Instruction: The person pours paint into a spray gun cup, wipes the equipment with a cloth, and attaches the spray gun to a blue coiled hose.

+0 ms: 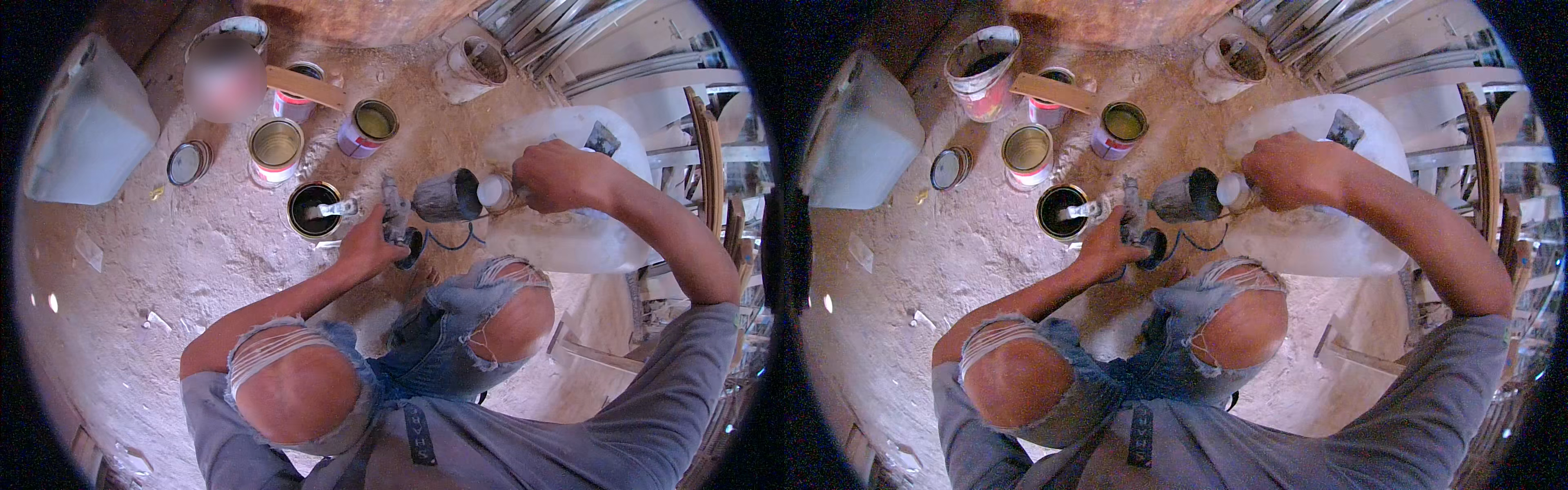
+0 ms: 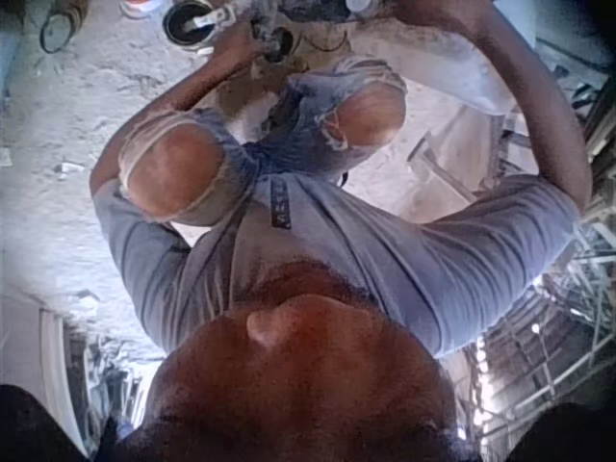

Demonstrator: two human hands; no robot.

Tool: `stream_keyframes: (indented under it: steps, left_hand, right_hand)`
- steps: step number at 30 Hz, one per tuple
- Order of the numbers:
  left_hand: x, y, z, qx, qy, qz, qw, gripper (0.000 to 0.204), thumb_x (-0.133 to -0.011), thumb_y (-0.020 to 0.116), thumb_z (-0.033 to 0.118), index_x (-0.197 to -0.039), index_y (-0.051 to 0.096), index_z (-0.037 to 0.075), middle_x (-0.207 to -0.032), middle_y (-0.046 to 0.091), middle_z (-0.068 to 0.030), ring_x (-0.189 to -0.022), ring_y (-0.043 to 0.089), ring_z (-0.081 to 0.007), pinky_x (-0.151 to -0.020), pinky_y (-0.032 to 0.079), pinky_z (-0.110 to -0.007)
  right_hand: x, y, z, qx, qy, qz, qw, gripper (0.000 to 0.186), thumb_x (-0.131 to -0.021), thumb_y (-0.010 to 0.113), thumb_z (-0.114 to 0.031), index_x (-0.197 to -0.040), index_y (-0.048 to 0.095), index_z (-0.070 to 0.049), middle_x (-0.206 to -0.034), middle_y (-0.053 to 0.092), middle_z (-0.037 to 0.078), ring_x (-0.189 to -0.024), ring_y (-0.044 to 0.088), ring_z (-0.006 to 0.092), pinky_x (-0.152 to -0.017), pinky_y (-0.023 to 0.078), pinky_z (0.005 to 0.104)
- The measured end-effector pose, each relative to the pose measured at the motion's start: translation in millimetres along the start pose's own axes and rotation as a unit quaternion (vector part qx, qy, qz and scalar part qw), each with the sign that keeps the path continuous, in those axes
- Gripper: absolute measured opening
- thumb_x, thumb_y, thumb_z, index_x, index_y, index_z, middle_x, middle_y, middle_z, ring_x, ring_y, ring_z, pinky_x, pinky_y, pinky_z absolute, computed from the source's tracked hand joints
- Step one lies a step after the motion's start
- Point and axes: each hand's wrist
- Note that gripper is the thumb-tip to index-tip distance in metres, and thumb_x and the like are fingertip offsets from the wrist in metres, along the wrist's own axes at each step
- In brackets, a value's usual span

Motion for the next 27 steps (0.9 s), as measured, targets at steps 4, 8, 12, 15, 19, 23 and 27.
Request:
stream_keyframes:
  steps: [4, 8, 12, 15, 19, 23, 27]
  left_hand:
    - [-0.1, -0.7, 1.5, 0.0, 0.007, -0.009, 1.0, 0.092, -0.061, 0.081, 0.035, -0.133, 0.037, -0.001, -0.116, 0.059, -0.0234, -0.106, 0.058, -0.0389, -0.092, 0.045, -0.043]
    - [0.3, 4.2, -0.9, 0.004, 0.027, 0.021, 0.999, 0.082, -0.061, 0.079, 0.032, -0.128, 0.042, 0.003, -0.109, 0.062, -0.0219, -0.1, 0.061, -0.0382, -0.087, 0.047, -0.044]
    - [-3.8, 5.2, -0.6, 0.027, 0.012, -0.02, 0.999, 0.083, -0.062, 0.079, 0.032, -0.13, 0.041, 0.003, -0.117, 0.059, -0.021, -0.108, 0.058, -0.0376, -0.093, 0.045, -0.042]
    - [-4.3, 7.5, 1.2, 0.025, 0.011, -0.013, 1.0, 0.082, -0.062, 0.078, 0.031, -0.129, 0.041, 0.004, -0.116, 0.059, -0.021, -0.106, 0.058, -0.0376, -0.093, 0.045, -0.042]
    - [-6.8, 8.5, 1.3, 0.021, 0.003, -0.013, 1.0, 0.076, -0.062, 0.079, 0.03, -0.124, 0.044, 0.004, -0.111, 0.06, -0.0207, -0.103, 0.059, -0.0377, -0.09, 0.046, -0.043]
    - [-7.3, 8.8, 3.9, 0.02, 0.009, -0.012, 1.0, 0.07, -0.062, 0.079, 0.029, -0.118, 0.046, 0.005, -0.107, 0.061, -0.0202, -0.101, 0.059, -0.038, -0.088, 0.046, -0.044]
    - [-8.9, 9.9, 4.0, 0.027, 0.005, -0.006, 1.0, 0.069, -0.062, 0.08, 0.029, -0.117, 0.047, 0.005, -0.107, 0.061, -0.0199, -0.101, 0.059, -0.038, -0.088, 0.046, -0.045]
  right_hand:
    - [-4.8, -4.8, -6.5, 0.012, 0.012, -0.04, 0.999, 0.024, -0.071, 0.062, -0.013, -0.092, 0.064, -0.001, -0.089, 0.065, 0.022, -0.089, 0.064, 0.0389, -0.079, 0.05, 0.0476]
    - [-9.2, -2.7, -5.5, 0.02, 0.018, -0.054, 0.998, 0.024, -0.071, 0.063, -0.014, -0.092, 0.065, -0.002, -0.09, 0.066, 0.021, -0.09, 0.064, 0.0388, -0.079, 0.05, 0.0475]
    - [-12.5, -5.8, -11.1, 0.029, 0.036, -0.085, 0.995, 0.024, -0.071, 0.064, -0.015, -0.092, 0.066, -0.002, -0.09, 0.066, 0.021, -0.09, 0.064, 0.0388, -0.079, 0.051, 0.0474]
    - [-14.2, -4.8, -10.8, 0.029, 0.031, -0.083, 0.996, 0.024, -0.071, 0.064, -0.015, -0.091, 0.066, -0.002, -0.089, 0.066, 0.02, -0.09, 0.064, 0.0387, -0.079, 0.051, 0.0475]
    - [-17.0, -4.9, -12.1, 0.042, 0.027, -0.09, 0.995, 0.024, -0.072, 0.065, -0.016, -0.091, 0.066, -0.001, -0.089, 0.067, 0.02, -0.089, 0.065, 0.0383, -0.078, 0.051, 0.0474]
    - [-19.5, -2.3, -10.1, 0.058, 0.01, -0.085, 0.995, 0.025, -0.071, 0.066, -0.017, -0.09, 0.066, 0.0, -0.09, 0.067, 0.021, -0.089, 0.065, 0.038, -0.077, 0.051, 0.0468]
    - [-25.9, -3.1, -10.0, 0.065, 0.024, -0.1, 0.993, 0.026, -0.071, 0.067, -0.017, -0.091, 0.066, 0.0, -0.089, 0.067, 0.021, -0.089, 0.065, 0.0379, -0.077, 0.051, 0.0466]
Point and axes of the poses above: each hand's wrist, its own x-axis away from the middle knuckle, its own y-axis out of the palm, z = x × y
